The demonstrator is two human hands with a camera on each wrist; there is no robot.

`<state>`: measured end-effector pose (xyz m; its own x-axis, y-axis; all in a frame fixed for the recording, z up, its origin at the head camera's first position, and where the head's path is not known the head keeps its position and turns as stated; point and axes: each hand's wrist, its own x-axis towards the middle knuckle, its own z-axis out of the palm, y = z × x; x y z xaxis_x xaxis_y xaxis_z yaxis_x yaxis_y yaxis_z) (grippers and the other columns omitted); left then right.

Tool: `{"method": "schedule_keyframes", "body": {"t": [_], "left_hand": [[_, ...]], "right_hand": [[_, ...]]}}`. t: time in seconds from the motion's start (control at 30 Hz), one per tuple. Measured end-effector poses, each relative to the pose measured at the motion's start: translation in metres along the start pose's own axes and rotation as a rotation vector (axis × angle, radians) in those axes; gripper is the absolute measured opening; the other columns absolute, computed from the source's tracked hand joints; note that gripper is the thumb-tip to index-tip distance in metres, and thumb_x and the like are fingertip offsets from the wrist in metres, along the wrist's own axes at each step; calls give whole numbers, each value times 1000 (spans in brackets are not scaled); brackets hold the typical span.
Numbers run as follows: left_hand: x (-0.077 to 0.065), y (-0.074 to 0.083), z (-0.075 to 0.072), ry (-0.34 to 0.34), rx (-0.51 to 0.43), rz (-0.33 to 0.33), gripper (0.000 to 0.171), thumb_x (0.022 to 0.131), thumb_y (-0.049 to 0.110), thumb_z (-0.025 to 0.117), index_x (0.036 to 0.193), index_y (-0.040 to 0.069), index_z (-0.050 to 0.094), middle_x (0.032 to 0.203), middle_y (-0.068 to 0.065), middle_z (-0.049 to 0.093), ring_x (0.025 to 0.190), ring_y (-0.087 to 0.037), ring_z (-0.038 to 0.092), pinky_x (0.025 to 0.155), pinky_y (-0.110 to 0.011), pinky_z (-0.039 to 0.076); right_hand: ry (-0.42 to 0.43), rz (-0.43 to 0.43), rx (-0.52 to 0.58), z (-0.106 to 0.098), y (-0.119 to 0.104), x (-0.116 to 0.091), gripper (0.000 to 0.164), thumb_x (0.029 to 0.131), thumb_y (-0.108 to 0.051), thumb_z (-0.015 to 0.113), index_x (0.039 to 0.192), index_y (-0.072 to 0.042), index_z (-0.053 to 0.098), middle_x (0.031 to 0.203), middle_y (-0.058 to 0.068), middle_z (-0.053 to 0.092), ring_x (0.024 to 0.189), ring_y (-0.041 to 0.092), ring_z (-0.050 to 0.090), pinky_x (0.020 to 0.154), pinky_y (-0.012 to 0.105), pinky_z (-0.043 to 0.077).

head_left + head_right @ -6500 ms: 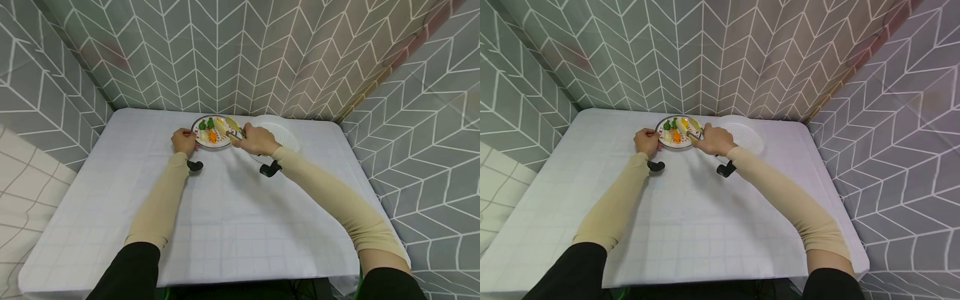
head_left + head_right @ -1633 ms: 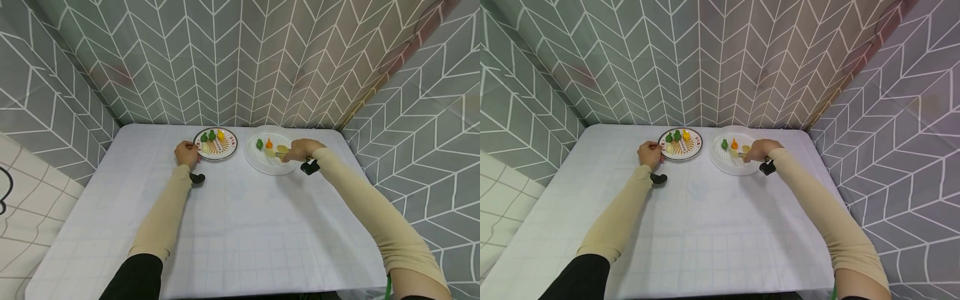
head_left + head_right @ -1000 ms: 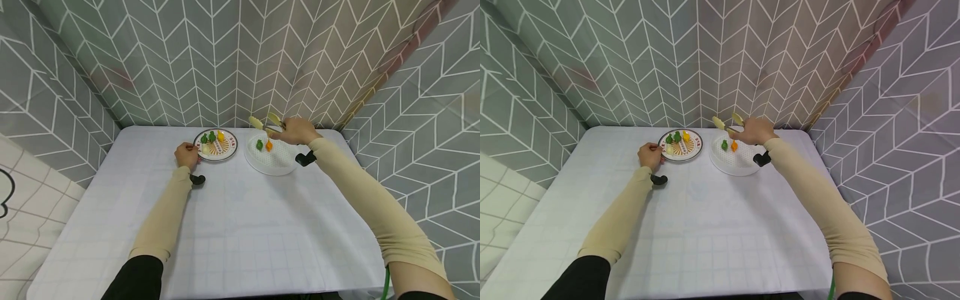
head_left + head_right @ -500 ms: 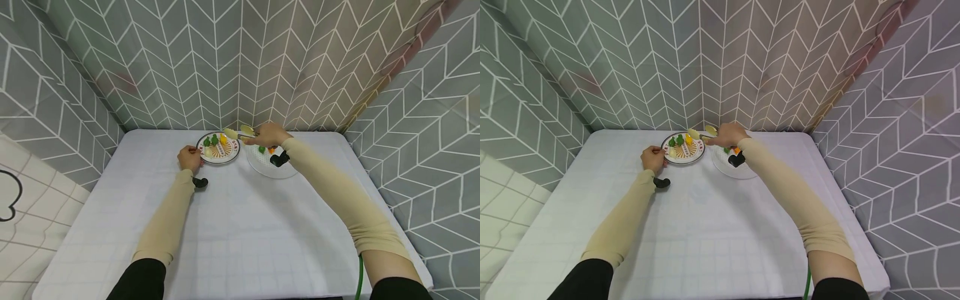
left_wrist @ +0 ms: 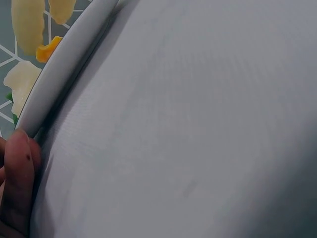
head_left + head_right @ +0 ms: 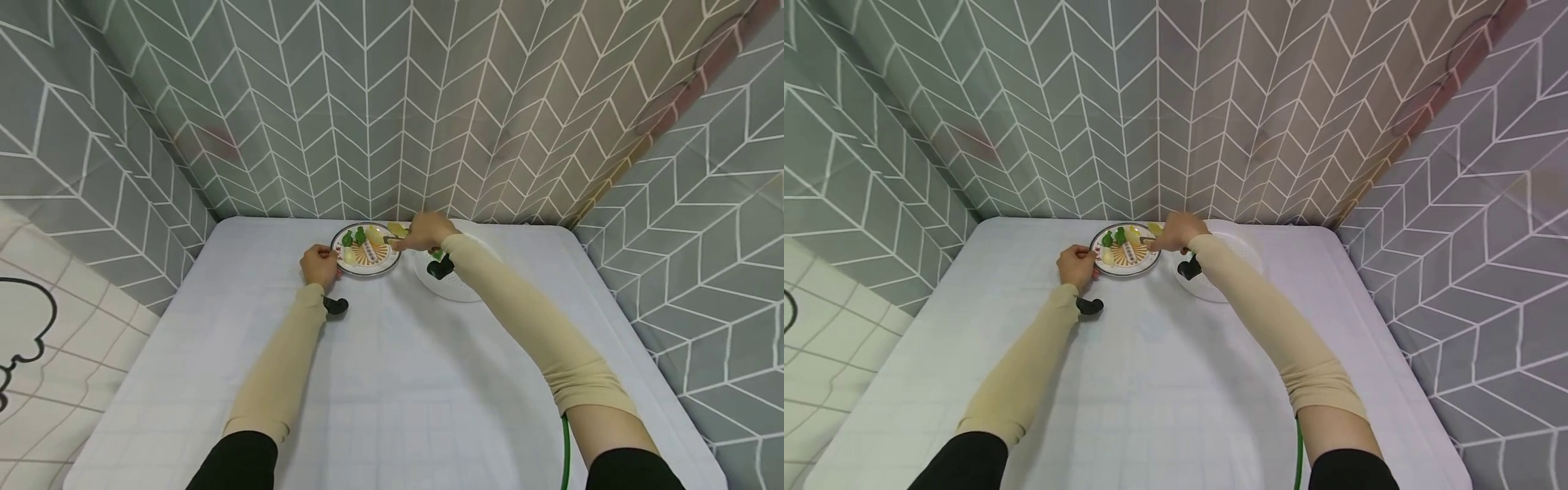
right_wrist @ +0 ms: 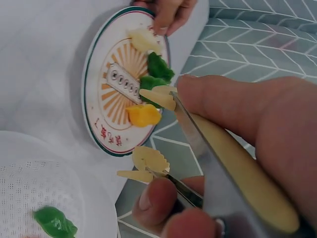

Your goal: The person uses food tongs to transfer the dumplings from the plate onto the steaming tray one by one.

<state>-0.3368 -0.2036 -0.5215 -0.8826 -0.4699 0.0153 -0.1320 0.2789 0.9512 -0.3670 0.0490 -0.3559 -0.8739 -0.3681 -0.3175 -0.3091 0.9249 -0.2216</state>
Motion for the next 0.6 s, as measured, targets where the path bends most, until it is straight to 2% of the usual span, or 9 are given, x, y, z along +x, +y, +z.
{"method": "schedule_keyframes", "body": {"t": [0.13,0.3,0.6], "left_hand": [[-1,-4,2,3,10,12,23,104,8,59,121,-5,67,103,-23,73,42,-5,57,40,-20,50],[-5,-5,4,6,13,10,22,105,9,59,119,-5,68,101,-23,74,42,-7,57,40,-20,49],[-5,2,-1,2,-1,17,21,104,8,59,118,-6,67,99,-22,73,42,-7,57,40,-20,49]], "right_hand": [[-6,-1,-27,9,-1,7,53,92,-63,72,91,-10,76,73,-1,60,52,12,54,47,25,41],[0,-4,-33,17,-2,13,54,92,-61,72,102,-8,76,85,3,68,54,12,58,49,25,44],[21,-8,-76,19,-7,16,61,94,-58,72,123,-4,75,110,11,74,59,15,64,53,27,51]]}}
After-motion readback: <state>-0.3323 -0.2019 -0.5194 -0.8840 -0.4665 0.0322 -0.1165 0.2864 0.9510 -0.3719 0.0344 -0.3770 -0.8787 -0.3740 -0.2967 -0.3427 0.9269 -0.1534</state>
